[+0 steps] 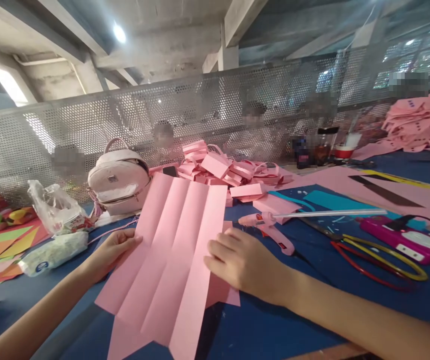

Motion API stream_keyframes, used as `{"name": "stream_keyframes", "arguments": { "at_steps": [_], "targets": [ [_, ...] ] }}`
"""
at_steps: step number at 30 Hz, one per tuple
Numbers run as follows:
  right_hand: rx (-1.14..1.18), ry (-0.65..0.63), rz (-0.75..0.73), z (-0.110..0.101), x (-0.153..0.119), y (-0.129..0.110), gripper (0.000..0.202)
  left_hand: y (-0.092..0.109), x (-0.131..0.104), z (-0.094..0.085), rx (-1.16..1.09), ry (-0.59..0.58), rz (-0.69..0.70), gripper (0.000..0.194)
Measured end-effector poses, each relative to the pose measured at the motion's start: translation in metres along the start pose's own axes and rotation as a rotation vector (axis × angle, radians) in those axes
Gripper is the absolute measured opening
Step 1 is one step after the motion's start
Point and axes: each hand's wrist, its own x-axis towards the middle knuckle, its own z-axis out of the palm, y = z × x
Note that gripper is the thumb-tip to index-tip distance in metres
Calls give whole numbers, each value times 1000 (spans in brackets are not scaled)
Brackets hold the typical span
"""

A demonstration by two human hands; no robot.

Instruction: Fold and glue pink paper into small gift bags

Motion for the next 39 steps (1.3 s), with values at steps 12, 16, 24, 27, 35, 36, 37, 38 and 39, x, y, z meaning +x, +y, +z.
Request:
{"name": "stream_keyframes", "arguments": {
  "at_steps": [12, 16, 24, 27, 35, 36, 37, 38, 39],
  "targets": [
    [607, -38, 450, 15, 18, 7, 39, -12, -12, 28, -330, -36, -74, 67],
    [773, -102, 321, 25, 31, -9, 54, -13, -9, 42, -403, -124, -17, 57],
    [910, -302, 270, 38, 44, -30, 66, -18, -5, 58, -535, -176, -15, 55],
    [888, -285, 252, 36, 48, -35, 68, -19, -5, 59, -558, -174, -8, 55],
    [1036, -141, 395, 38, 51, -43, 68, -19, -7, 60, -638, -198, -6, 49],
    [1051, -126, 435, 39, 52, -43, 67, -18, -7, 61, -652, -197, -9, 48],
    [1061, -114, 472, 40, 52, -43, 66, -17, -8, 62, -662, -190, -15, 48],
    [1067, -104, 505, 42, 52, -44, 66, -17, -8, 63, -670, -177, -21, 48],
    [1071, -97, 532, 44, 52, -44, 65, -16, -8, 64, -678, -160, -31, 48]
  ]
}}
